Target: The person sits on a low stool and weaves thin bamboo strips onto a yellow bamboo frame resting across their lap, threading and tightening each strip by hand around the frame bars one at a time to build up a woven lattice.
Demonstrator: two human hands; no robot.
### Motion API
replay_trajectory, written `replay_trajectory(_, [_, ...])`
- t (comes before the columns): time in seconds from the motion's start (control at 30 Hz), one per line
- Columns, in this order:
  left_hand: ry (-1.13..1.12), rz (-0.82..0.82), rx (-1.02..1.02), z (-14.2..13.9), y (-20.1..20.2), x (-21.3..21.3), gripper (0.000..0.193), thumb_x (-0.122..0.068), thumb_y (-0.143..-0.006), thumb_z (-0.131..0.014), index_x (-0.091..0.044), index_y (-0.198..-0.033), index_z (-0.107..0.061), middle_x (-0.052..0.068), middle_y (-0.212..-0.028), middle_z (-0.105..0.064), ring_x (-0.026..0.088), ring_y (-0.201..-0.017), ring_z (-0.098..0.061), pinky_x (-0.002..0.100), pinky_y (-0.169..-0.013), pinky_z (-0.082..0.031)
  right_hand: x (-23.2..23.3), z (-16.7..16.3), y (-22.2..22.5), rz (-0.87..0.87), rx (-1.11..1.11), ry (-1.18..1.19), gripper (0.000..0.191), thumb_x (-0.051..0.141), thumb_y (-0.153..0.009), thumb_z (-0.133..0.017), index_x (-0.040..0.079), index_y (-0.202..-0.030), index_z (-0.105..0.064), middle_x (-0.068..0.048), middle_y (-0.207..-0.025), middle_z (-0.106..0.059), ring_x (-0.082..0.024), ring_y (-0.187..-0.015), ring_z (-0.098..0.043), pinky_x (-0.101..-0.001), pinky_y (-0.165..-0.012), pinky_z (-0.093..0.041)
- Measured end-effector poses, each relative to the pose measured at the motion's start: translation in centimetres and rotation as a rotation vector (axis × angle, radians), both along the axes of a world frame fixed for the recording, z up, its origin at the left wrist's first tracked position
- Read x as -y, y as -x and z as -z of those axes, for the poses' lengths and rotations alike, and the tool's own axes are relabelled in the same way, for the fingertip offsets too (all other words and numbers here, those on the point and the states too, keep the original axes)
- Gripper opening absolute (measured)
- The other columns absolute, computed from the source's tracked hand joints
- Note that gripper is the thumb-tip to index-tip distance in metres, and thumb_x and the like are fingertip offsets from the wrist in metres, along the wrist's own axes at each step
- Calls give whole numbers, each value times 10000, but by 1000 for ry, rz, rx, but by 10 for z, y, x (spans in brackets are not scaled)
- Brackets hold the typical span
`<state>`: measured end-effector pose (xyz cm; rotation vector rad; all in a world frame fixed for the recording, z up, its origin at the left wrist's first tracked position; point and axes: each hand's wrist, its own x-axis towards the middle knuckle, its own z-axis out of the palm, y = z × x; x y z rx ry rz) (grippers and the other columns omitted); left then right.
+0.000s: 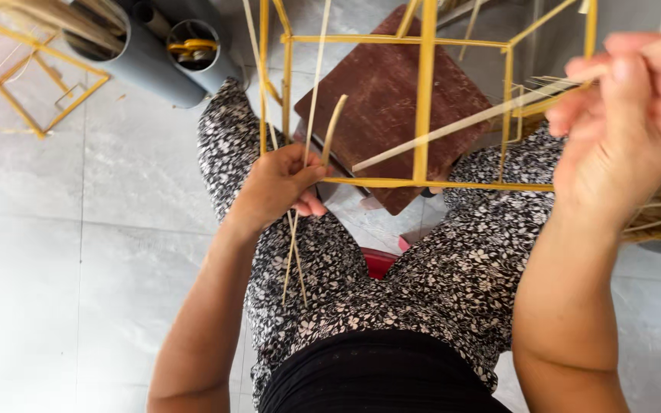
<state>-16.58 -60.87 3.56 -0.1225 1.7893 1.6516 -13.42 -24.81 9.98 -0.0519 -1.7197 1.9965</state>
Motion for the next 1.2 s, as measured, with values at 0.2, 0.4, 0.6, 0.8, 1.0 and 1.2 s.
replay_trajectory(0.2, [8,21,-39,2,8,15,129,-106,-964,-647,16,-1006,-635,101,-883,-746,173,-577,-765,225,-443,-579,80,32,79,-223,187,-137,63,-23,-1135,-612,-25,-1150,-673,-152,-967,-737,-109,-561,-630,-205,-432,-432])
replay_trajectory(0.4, [-9,39,-58,9,16,23,116,-95,-951,-628,12,-945,-584,118,-933,-792,177,-549,-756,230,-433,-583,145,65,89,-450,504,-263,92,25,-1028,-626,19,-1093,-690,-97,-876,-757,-57,-533,-619,-186,-405,-417])
replay_trajectory(0.6, [-8,38,-39,15,18,20,116,-96,-956,-632,4,-971,-575,128,-859,-794,173,-527,-737,235,-415,-566,175,78,74,-557,625,-343,79,74,-998,-666,40,-1056,-708,-51,-813,-746,-28,-512,-591,-177,-402,-407])
replay_trajectory(0.8, [-8,28,-44,17,15,19,109,-92,-954,-632,0,-979,-580,124,-840,-788,166,-522,-733,232,-403,-559,182,88,63,-578,631,-336,81,52,-989,-664,17,-1048,-708,-47,-775,-727,-32,-502,-581,-188,-403,-403])
replay_trajectory(1.0, [14,12,-45,12,11,14,99,-82,-952,-637,-4,-961,-575,123,-819,-784,157,-513,-724,226,-397,-551,180,90,52,-562,569,-309,68,28,-986,-666,-8,-1030,-704,-57,-765,-726,-41,-498,-581,-199,-417,-440])
replay_trajectory(1.2, [7,-22,-37,7,6,4,87,-67,-954,-631,-7,-948,-569,125,-809,-772,148,-518,-723,215,-392,-544,176,80,47,-551,583,-352,61,35,-978,-666,1,-998,-712,-51,-744,-726,-44,-484,-582,-202,-403,-434])
